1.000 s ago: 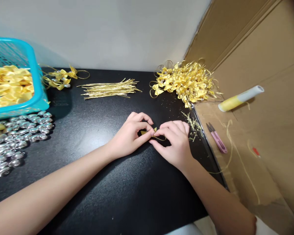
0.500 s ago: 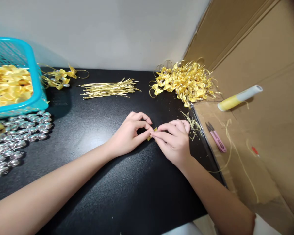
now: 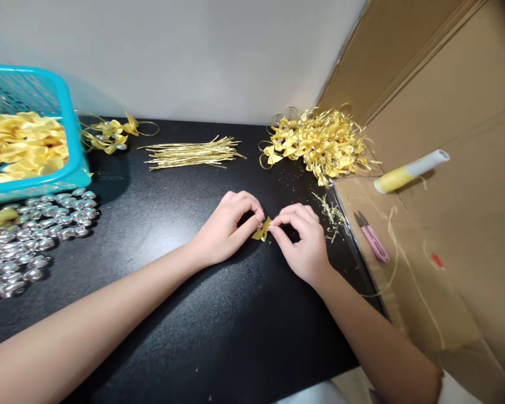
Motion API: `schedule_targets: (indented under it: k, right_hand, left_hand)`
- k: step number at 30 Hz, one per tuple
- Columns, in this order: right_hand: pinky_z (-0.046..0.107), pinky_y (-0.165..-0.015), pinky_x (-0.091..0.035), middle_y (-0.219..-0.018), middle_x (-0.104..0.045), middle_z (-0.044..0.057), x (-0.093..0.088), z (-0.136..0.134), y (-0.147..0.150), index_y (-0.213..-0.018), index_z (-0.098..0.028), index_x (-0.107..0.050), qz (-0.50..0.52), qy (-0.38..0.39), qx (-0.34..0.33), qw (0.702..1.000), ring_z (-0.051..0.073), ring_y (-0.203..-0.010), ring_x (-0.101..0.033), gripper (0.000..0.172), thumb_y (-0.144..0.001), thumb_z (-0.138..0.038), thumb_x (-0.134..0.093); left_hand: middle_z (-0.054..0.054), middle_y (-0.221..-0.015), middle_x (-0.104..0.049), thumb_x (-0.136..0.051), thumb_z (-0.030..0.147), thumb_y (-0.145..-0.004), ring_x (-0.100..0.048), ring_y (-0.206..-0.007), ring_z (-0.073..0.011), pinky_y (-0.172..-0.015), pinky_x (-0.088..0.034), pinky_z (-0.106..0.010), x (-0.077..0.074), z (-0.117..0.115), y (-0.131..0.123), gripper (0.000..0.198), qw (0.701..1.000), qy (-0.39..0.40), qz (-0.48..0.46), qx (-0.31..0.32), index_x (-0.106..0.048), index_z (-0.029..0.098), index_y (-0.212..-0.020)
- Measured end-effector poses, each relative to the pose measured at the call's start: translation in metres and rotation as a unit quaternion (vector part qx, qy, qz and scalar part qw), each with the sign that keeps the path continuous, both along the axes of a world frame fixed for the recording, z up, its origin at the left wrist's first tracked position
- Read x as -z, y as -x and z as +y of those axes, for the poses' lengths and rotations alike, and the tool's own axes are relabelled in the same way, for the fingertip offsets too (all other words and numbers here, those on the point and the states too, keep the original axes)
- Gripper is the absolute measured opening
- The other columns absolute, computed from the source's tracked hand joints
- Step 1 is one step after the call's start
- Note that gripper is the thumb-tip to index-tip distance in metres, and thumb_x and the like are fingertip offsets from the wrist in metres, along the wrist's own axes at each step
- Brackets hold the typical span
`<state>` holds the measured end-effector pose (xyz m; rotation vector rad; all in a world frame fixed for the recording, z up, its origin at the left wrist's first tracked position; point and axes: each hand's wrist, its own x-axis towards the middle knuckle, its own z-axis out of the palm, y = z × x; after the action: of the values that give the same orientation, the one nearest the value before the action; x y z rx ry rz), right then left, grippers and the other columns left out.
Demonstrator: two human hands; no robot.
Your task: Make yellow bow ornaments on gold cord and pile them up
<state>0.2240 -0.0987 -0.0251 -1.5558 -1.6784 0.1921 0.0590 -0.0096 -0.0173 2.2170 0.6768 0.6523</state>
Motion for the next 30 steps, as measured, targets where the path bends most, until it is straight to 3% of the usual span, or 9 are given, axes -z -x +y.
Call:
schedule_targets:
  k: [6,13,18,30]
  right_hand:
    - [0.037,-0.078,-0.046,-0.083,-0.068,0.001,-0.0005,0.0000,-0.0008,-0.078,-0.022,-0.066,0.061,0.017,-0.017,0.998,0.018,-0.080,-0.061,0.010,-0.086,-0.017,-0.063]
    - [0.034,-0.078,-0.050,-0.084,-0.068,0.002,-0.0009,0.0006,-0.0019,-0.081,-0.022,-0.071,0.138,0.030,-0.018,0.990,0.017,-0.082,-0.063,0.010,-0.084,-0.015,-0.065]
    - [0.038,-0.083,-0.050,-0.090,-0.062,0.003,0.0020,0.0006,-0.0068,-0.082,-0.025,-0.075,0.142,0.034,0.025,0.989,0.020,-0.090,-0.061,0.008,-0.082,-0.022,-0.068]
    - [0.038,-0.081,-0.050,-0.089,-0.059,0.003,0.0038,0.0013,-0.0078,-0.083,-0.024,-0.076,0.133,0.039,0.019,0.990,0.019,-0.086,-0.059,0.008,-0.081,-0.021,-0.070]
  left_hand:
    - [-0.004,-0.101,-0.061,-0.061,0.023,-0.086,-0.053,-0.098,-0.0196,-0.089,-0.039,-0.036,0.0025,-0.0013,0.0020,0.008,0.999,-0.052,-0.015,-0.002,-0.065,0.019,-0.092]
    - [-0.005,-0.105,-0.060,-0.060,0.024,-0.084,-0.052,-0.099,-0.0220,-0.090,-0.041,-0.040,0.0032,-0.0034,0.0015,0.009,0.997,-0.081,0.006,-0.015,-0.067,0.020,-0.088]
    - [-0.006,-0.106,-0.060,-0.063,0.024,-0.081,-0.051,-0.097,-0.0225,-0.089,-0.042,-0.041,0.0015,-0.0047,0.0006,0.008,0.995,-0.094,0.002,-0.024,-0.068,0.021,-0.086]
    - [-0.008,-0.121,-0.060,-0.062,0.028,-0.086,-0.048,-0.108,-0.0267,-0.095,-0.041,-0.045,0.0047,0.0015,-0.0056,0.015,0.985,-0.173,0.019,-0.006,-0.075,0.022,-0.085]
